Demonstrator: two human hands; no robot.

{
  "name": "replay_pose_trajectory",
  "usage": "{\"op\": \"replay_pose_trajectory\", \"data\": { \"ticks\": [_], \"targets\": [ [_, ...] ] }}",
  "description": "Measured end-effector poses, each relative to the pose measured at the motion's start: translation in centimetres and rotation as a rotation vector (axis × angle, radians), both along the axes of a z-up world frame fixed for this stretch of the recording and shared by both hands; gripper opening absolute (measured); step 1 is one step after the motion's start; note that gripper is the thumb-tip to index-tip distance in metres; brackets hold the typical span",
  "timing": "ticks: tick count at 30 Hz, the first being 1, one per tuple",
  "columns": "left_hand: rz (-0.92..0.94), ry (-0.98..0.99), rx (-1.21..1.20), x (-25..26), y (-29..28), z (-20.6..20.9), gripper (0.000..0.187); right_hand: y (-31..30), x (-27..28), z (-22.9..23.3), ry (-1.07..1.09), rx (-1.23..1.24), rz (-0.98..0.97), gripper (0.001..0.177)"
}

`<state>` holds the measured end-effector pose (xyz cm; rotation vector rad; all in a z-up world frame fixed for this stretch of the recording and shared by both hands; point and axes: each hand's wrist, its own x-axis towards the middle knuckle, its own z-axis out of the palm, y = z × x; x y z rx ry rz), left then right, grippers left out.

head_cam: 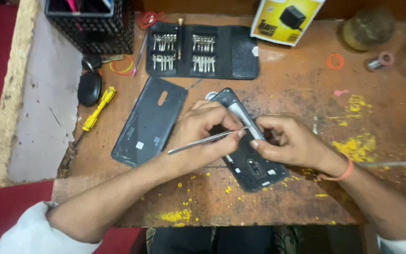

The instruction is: The person uses a metal prying tool to carefully separate the back cover of a smartphone. They work along the edges and corners to release the internal components from the housing.

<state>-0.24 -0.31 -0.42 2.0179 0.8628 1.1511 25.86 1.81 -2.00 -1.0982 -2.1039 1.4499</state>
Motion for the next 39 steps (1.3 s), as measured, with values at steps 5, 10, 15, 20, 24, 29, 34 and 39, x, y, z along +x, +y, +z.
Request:
{"op": "replay_pose_trajectory", "data": {
  "ticks": [5, 10, 15, 20, 24, 29, 34, 39],
  "targets": [
    [-0.054, -0.011, -0.033, -0.1, -0.6, -0.4, 0.011, 0.0, 0.1, -0.5, -0.009, -0.028, 0.02, 0.011],
    [-0.088, -0.006, -0.055, 0.0, -0.4, -0.2, 0.01, 0.3, 0.0, 0.0, -0.052, 0.079, 0.057, 0.013],
    [-0.095, 0.011, -0.025, 0.1, -0.5, -0.3, 0.009, 0.5, -0.1, 0.3, -0.05, 0.159, 0.094, 0.016],
    [-0.049, 0.012, 0.019, 0.2, -0.8, -0.6, 0.011, 0.6, -0.1, 0.0, -0.053, 0.2, 0.088, 0.018],
    [-0.014, 0.065, 0.066, 0.4, -1.0, -0.8, 0.012, 0.7, 0.1, -0.3, -0.056, 0.198, 0.101, 0.019],
    [0.025, 0.059, 0.099, 0.4, -1.1, -1.1, 0.012, 0.8, 0.1, -0.5, -0.077, 0.197, 0.103, 0.018],
    [0.057, 0.051, 0.114, 0.3, -0.8, -1.3, 0.015, 0.6, 0.0, -0.4, -0.052, 0.199, 0.112, 0.021],
    [-0.072, 0.056, 0.088, 0.9, -1.0, -1.3, 0.017, 0.7, 0.0, -0.1, -0.046, 0.31, 0.15, 0.021]
  ]
}}
